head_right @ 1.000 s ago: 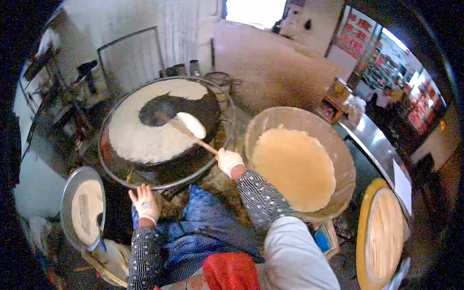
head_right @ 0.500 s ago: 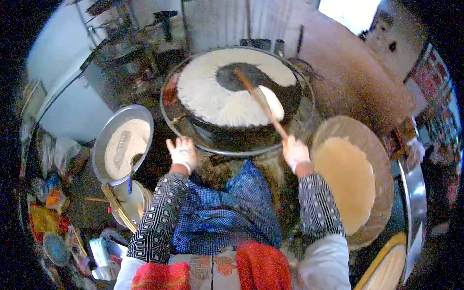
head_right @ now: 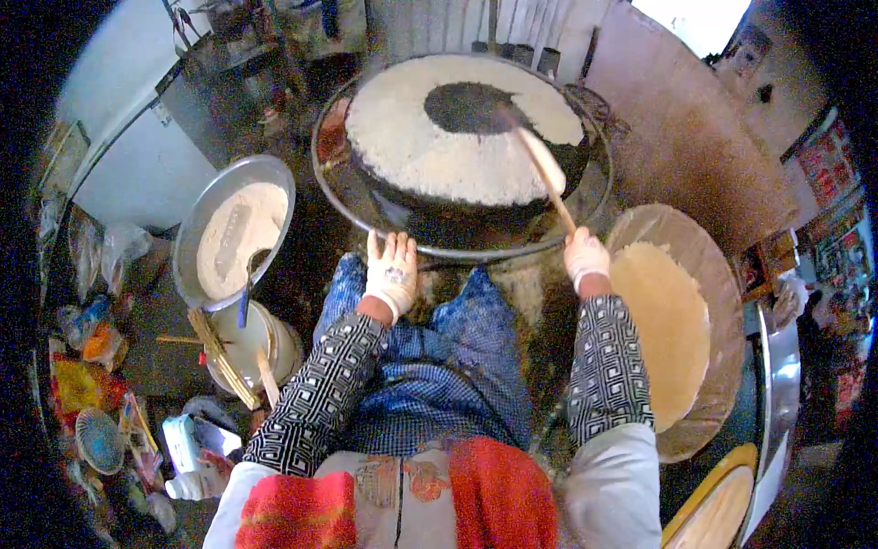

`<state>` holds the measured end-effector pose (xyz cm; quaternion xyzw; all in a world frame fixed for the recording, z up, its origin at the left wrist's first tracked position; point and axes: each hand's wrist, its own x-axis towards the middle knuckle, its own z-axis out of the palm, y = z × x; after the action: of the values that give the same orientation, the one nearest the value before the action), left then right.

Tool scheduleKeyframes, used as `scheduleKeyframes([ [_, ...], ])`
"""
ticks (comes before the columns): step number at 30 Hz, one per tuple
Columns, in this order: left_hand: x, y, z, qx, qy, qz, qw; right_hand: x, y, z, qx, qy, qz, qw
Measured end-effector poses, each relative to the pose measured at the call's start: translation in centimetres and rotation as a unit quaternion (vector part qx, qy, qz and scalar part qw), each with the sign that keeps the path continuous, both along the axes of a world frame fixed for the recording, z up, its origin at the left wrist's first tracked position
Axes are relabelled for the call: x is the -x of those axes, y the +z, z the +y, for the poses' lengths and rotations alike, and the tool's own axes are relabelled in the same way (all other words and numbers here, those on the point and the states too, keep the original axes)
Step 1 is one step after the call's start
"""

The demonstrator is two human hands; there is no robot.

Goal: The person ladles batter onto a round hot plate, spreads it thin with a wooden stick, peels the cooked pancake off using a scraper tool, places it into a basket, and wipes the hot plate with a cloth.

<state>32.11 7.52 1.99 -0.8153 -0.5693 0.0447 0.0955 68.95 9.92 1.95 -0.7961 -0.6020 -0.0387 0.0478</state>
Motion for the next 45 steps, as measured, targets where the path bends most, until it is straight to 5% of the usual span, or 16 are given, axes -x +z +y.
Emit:
scheduleKeyframes([
  [5, 1.3, -0.7, 1.1, -0.033, 0.027, -0.007, 0.999, 3.0, 1.8, -1.4, 0.076, 0.040, -0.006, 0.996],
  [8, 2.4, -0.6, 1.8, -0.040, 0.038, -0.024, 0.998, 0.6, 0.8, -0.3, 0.019, -0.035, 0.008, 0.999],
  [12, 4.0, -0.8, 2.9, -0.029, 0.060, -0.070, 0.995, 3.6, 3.4, -1.7, 0.016, 0.021, 0.033, 0.999],
  [15, 4.9, 1.2, 3.0, 0.060, 0.104, -0.012, 0.993, 1.8, -0.4, -1.9, 0.006, 0.043, 0.018, 0.999],
  [19, 6.1, 1.6, 4.1, 0.010, 0.142, 0.030, 0.989, 2.2, 1.7, -1.3, -0.024, 0.022, 0.053, 0.998],
  [22, 2.7, 5.0, 2.0, -0.011, 0.039, -0.088, 0.995, 4.1, 5.0, -3.0, 0.049, 0.200, -0.001, 0.979],
  [24, -1.3, 8.3, -1.1, 0.039, -0.018, -0.267, 0.963, 2.1, -3.4, -1.5, -0.100, 0.252, 0.096, 0.958],
  [26, -1.6, 0.9, 0.4, 0.038, -0.052, -0.125, 0.990, 1.3, -5.4, 0.0, -0.196, 0.130, 0.080, 0.969],
  [27, -2.9, 0.5, -0.2, 0.037, -0.043, -0.098, 0.994, 3.2, 2.5, -2.3, -0.002, 0.011, 0.115, 0.993],
  [28, -2.4, 1.0, -0.7, 0.033, -0.018, -0.062, 0.997, 3.2, 2.5, -0.9, -0.003, -0.018, 0.171, 0.985],
  [34, 1.1, -0.5, 0.8, 0.014, -0.024, -0.044, 0.999, 5.0, 3.0, -3.9, 0.059, 0.057, 0.174, 0.981],
  [38, 3.3, 0.2, 1.6, -0.064, -0.069, -0.105, 0.990, 3.2, 1.6, -2.2, -0.130, 0.063, 0.047, 0.988],
  [40, 4.0, 1.1, 2.1, -0.049, -0.048, -0.100, 0.993, 4.4, 4.9, -1.9, -0.005, 0.054, 0.201, 0.978],
  [45, 6.4, -1.2, 4.6, -0.038, 0.031, -0.050, 0.998, 4.9, 3.5, -1.9, 0.084, 0.024, 0.162, 0.983],
])
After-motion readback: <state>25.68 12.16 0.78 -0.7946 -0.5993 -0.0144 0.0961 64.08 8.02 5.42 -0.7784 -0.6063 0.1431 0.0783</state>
